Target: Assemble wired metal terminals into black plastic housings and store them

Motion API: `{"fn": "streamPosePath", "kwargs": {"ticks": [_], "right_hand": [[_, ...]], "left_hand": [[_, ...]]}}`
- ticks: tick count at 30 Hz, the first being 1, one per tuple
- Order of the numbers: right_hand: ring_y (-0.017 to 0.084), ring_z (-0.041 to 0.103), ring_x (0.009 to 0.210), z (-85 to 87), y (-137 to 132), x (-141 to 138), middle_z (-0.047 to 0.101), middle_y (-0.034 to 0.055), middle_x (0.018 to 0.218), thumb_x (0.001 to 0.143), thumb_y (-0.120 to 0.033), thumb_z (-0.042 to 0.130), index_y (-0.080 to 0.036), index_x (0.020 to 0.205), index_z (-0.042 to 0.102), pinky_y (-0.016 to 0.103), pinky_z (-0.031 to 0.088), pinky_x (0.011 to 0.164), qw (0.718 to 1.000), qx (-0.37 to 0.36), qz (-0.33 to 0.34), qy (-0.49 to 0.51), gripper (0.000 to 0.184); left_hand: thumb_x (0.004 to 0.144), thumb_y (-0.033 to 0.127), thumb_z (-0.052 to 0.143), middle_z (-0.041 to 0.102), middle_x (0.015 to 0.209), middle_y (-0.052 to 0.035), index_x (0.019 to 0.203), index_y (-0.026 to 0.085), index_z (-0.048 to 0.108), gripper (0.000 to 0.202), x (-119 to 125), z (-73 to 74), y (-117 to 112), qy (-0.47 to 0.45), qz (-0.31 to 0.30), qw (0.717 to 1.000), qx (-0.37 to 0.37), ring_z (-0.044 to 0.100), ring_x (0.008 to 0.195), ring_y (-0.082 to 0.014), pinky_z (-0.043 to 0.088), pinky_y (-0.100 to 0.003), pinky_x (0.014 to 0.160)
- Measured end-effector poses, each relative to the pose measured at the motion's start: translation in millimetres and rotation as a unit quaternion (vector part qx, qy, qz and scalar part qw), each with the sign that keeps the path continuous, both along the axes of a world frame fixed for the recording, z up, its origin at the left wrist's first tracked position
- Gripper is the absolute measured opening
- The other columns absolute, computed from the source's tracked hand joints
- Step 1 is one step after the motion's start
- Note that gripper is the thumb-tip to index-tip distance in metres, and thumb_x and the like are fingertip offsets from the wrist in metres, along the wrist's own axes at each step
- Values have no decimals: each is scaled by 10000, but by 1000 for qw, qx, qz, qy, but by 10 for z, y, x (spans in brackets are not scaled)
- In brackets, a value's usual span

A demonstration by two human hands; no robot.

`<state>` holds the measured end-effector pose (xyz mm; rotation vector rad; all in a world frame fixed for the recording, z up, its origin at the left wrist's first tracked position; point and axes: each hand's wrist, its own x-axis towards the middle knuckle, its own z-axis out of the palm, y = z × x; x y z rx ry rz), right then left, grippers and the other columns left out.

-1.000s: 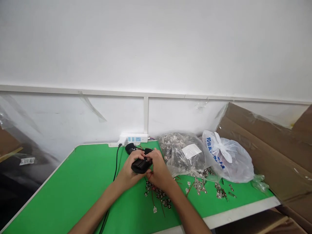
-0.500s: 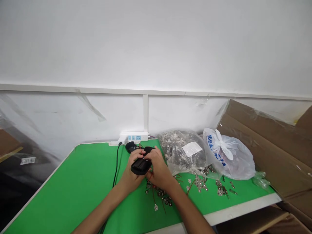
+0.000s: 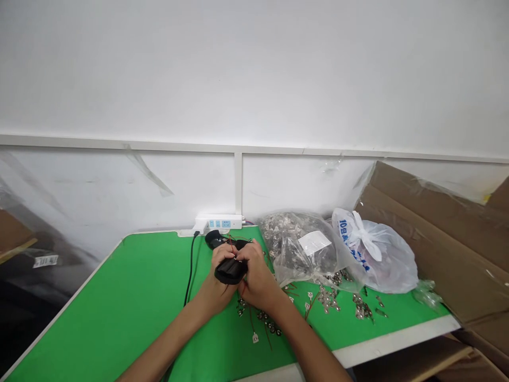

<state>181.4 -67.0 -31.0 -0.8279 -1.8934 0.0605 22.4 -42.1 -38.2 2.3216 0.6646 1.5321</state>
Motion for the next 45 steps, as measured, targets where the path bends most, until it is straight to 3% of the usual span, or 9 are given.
{"fn": "streamPosePath", "kwargs": {"ticks": [11,17,31,38,42,45], "right_hand": [[258,602,1005,-13,8,29,583,47,1029,777,-116,514,-269,1189,420,587,398,1139,999,13,-5,-44,449],[268,604,1006,-83,23,26,591,52,1057,733,-120,519,-278,1202,406,584,418,1114,999,20,-6,-47,508],[253,591,958,-75,40,24,581,45,1014,765,-129,517,-266,1162,414,570,448,1085,999,20,2,-45,433],[259,591,989,-70,63,36,584,57,1041,777,-112,523,-264,1183,409,579,439,1097,999,13,5,-48,448],[259,578,1029,-34,96,49,582,68,1070,812,-111,519,-250,1195,420,562,460,1073,999,10,10,-31,420],[267,565,1042,-31,130,55,573,85,1088,860,-159,556,-236,1195,439,484,528,956,1000,-11,4,-11,363]], "left_hand": [[908,172,603,536,1218,-112,1309,294,406,463,-97,-62,99,18,-31,999,14,546,1194,-289,515,-539,1008],[921,172,621,567,1205,-103,1293,294,432,435,-106,-33,101,16,-52,998,20,540,1188,-271,532,-495,1007],[887,133,631,593,1199,-109,1199,274,464,381,-146,-45,122,61,-28,998,-4,558,1204,-283,534,-517,1015],[947,140,562,574,1218,-111,1269,278,428,375,-116,24,100,53,-27,997,42,540,1199,-260,556,-469,988],[962,175,572,571,1247,-116,1259,264,442,336,-87,-18,109,52,3,999,11,551,1222,-268,532,-508,1030],[971,234,591,574,1275,-125,1270,249,461,326,-69,-65,123,43,22,998,-30,548,1258,-287,495,-548,1077]]}}
